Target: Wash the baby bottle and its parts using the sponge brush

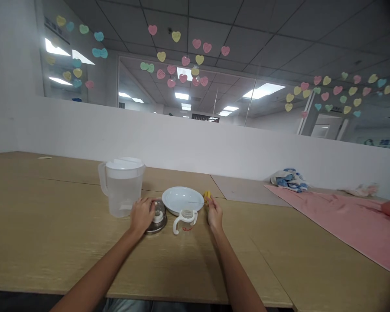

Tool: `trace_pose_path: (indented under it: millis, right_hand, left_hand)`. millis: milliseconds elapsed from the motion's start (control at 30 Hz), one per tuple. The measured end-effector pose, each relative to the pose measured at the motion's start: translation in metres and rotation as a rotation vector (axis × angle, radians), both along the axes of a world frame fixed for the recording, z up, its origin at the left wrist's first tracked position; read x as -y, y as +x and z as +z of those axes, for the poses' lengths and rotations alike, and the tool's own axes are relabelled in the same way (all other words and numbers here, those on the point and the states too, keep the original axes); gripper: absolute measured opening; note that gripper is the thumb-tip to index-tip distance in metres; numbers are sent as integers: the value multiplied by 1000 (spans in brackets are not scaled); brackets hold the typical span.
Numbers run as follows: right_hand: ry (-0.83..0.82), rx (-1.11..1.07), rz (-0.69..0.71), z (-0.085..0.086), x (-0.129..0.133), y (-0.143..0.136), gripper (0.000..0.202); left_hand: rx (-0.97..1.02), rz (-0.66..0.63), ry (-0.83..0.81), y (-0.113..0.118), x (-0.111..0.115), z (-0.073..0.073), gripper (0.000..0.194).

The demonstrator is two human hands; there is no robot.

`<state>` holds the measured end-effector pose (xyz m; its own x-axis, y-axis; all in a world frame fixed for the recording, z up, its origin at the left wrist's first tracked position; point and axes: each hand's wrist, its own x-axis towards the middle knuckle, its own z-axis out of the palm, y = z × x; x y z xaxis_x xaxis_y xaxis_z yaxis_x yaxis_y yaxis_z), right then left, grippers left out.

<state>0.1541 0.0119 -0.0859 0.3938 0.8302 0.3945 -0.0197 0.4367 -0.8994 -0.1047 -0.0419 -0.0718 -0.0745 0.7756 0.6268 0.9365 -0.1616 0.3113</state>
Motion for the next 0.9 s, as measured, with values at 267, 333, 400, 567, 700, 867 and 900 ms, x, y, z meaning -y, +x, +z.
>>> trace_pose_path:
  millis: [267, 333, 400, 567, 700, 867, 900]
  right_hand:
    - [-22, -56, -68, -4, -2, 5, 55]
    - [-21, -56, -71, -4, -2, 5, 53]
    - [-20, -60, -78, -3, -1, 5, 53]
    - [-17, -63, -88, -2, 1, 5, 51]
    - [-11, -101, -77, -1, 1, 5, 49]
    - [-20, -119, -69, 0, 3, 4, 46]
    - [-19, -119, -67, 1, 3, 4, 46]
  left_hand:
    - [-190, 100, -224, -11, -5, -10, 26]
    - [-204, 114, -228, -10, -3, -10, 29]
    - [-214, 121, -232, -9, -2, -8, 31]
    - [-197, 131, -219, -8, -1, -1, 34]
    - [-133, 108, -160, -8, 1, 5, 33]
    - [119, -40, 161, -8, 1, 4, 31]
    - [174, -85, 219, -7, -1, 4, 30]
